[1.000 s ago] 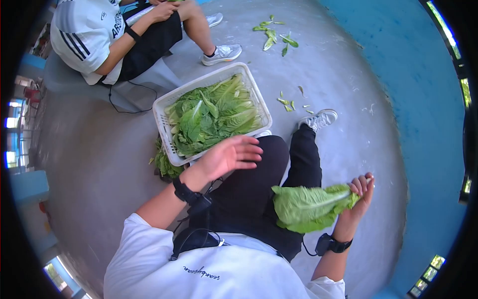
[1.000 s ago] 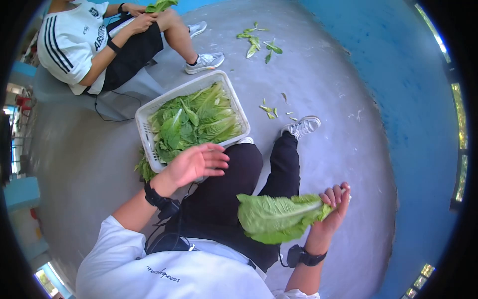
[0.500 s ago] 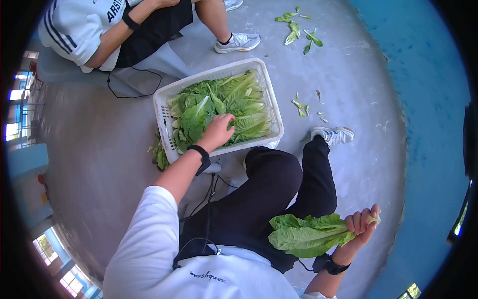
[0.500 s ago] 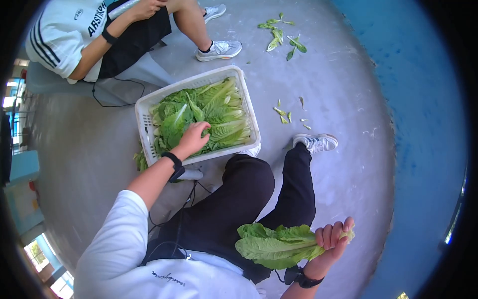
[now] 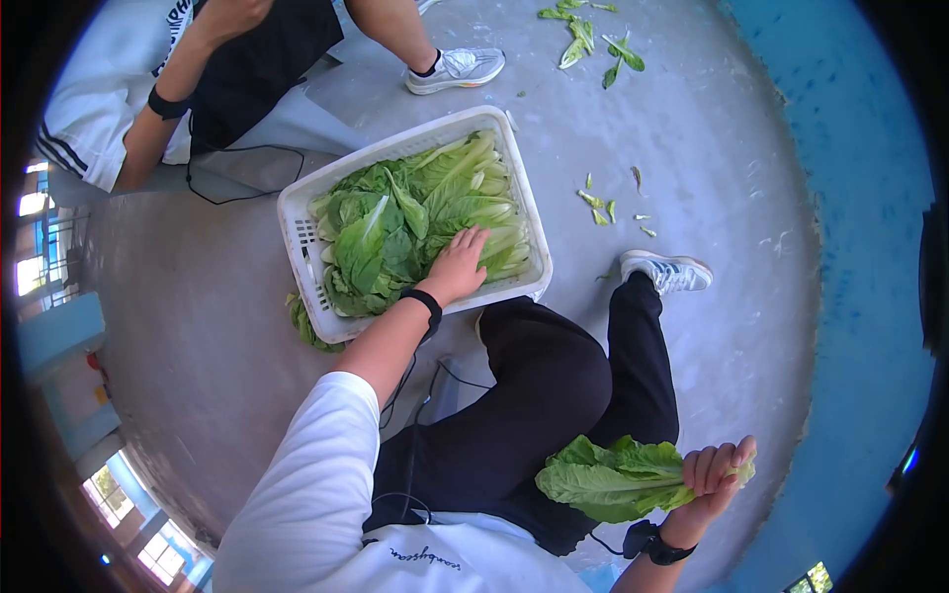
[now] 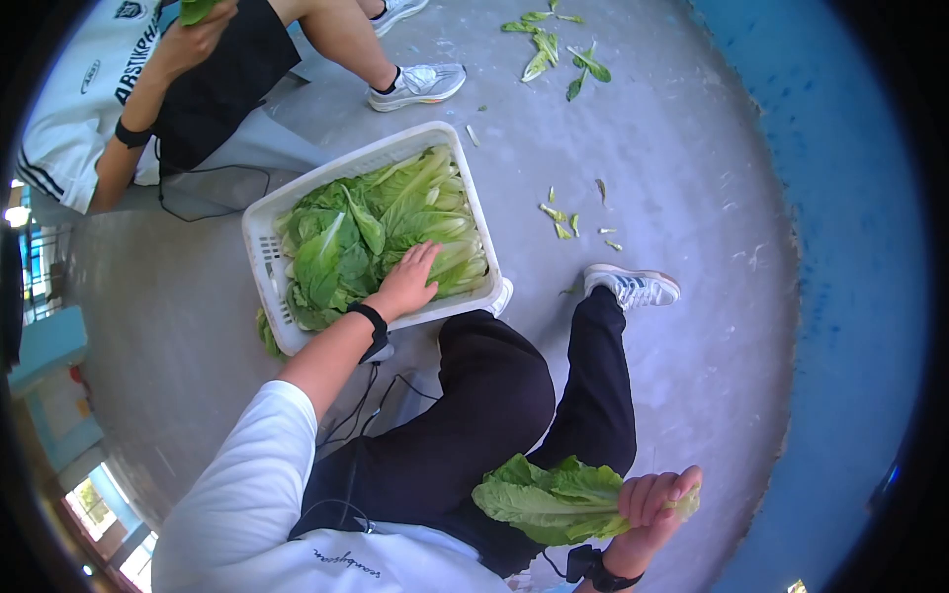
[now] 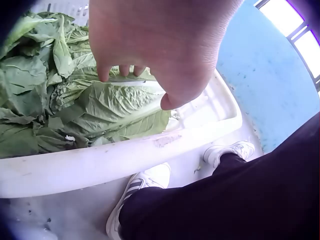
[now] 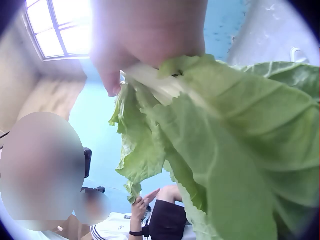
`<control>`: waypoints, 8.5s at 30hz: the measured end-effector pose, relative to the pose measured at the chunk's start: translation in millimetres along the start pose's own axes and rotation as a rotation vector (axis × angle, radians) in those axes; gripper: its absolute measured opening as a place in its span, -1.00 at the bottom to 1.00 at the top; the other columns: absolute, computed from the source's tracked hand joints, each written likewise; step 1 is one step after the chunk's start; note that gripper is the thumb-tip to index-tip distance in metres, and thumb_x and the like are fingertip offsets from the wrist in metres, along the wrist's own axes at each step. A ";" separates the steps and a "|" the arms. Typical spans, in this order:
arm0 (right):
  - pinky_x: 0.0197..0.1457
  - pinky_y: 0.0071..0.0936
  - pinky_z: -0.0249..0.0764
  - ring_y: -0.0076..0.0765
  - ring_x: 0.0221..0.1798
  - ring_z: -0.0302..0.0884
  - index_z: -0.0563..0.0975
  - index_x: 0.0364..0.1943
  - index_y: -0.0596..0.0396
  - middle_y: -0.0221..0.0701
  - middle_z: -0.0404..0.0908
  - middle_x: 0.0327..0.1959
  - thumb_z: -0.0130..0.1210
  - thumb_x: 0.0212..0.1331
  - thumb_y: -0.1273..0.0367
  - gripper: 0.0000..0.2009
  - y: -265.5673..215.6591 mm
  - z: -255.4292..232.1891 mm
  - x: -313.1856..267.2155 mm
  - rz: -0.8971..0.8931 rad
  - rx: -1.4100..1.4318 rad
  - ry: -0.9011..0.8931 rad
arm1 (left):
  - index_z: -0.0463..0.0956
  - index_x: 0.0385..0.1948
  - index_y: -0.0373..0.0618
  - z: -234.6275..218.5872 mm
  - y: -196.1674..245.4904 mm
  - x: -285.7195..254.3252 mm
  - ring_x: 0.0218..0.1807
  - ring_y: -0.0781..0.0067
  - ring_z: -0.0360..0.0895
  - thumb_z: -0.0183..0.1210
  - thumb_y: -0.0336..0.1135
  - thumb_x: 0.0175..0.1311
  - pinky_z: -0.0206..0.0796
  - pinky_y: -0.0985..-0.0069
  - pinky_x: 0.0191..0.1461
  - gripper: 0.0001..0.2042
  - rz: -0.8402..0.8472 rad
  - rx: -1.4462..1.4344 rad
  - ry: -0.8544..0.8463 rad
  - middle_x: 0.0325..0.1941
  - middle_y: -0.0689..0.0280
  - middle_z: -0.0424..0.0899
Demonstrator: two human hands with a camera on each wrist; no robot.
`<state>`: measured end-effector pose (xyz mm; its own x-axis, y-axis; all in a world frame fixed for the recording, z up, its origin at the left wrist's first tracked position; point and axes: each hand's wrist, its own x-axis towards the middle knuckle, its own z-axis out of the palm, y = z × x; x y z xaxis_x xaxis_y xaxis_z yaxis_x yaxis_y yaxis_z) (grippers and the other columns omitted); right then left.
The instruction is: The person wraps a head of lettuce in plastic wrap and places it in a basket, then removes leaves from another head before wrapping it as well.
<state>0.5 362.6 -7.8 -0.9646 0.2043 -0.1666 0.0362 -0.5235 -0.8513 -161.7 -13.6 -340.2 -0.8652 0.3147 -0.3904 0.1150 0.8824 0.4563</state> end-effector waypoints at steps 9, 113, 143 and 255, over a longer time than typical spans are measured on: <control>-0.53 -0.68 0.16 -0.74 -0.63 0.14 0.27 -0.12 -0.08 -0.65 0.23 -0.58 0.19 0.44 0.22 -0.71 7.9 -10.0 -2.9 0.021 0.019 0.000 | 0.41 0.27 -0.09 -8.0 18.0 16.4 0.35 0.05 0.31 0.33 -0.21 0.14 0.21 0.14 0.41 -0.40 -0.071 0.139 -0.028 0.14 0.17 0.45; -0.32 -0.52 0.57 -0.50 -0.45 0.62 0.45 -0.24 0.12 -0.43 0.57 -0.45 0.21 0.23 0.54 -0.85 -8.8 52.2 -36.7 0.381 -0.365 -0.017 | 0.28 0.36 -0.32 -107.2 3.4 -38.0 0.23 -0.09 0.58 0.31 0.01 0.29 0.39 0.22 0.29 -0.26 -0.112 -0.366 -0.020 0.18 -0.16 0.61; -0.32 -0.60 0.52 -0.60 -0.41 0.60 0.54 -0.25 0.18 -0.50 0.58 -0.44 0.26 0.18 0.60 -0.87 -62.1 76.6 -118.9 0.489 -0.692 -0.176 | 0.18 0.42 -0.44 -232.1 135.6 -217.6 0.39 0.20 0.42 0.44 -0.10 0.22 0.23 0.35 0.48 -0.14 0.246 -0.859 -0.010 0.37 -0.06 0.43; -0.20 -0.65 0.45 -0.75 -0.25 0.45 0.56 -0.18 0.15 -0.62 0.57 -0.32 0.40 0.11 0.53 -0.75 -36.1 141.7 -117.4 0.082 -0.700 -0.257 | 0.39 0.13 -0.12 -249.9 254.4 -314.1 -0.23 0.16 0.65 0.33 -0.26 0.27 0.44 0.33 -0.06 -0.56 0.583 -0.736 -0.042 -0.21 0.14 0.68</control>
<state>75.5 240.3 113.0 -0.9793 -0.0572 -0.1943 0.1851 0.1370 -0.9731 17.3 24.6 98.4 -0.7485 0.6621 0.0367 0.1741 0.1428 0.9743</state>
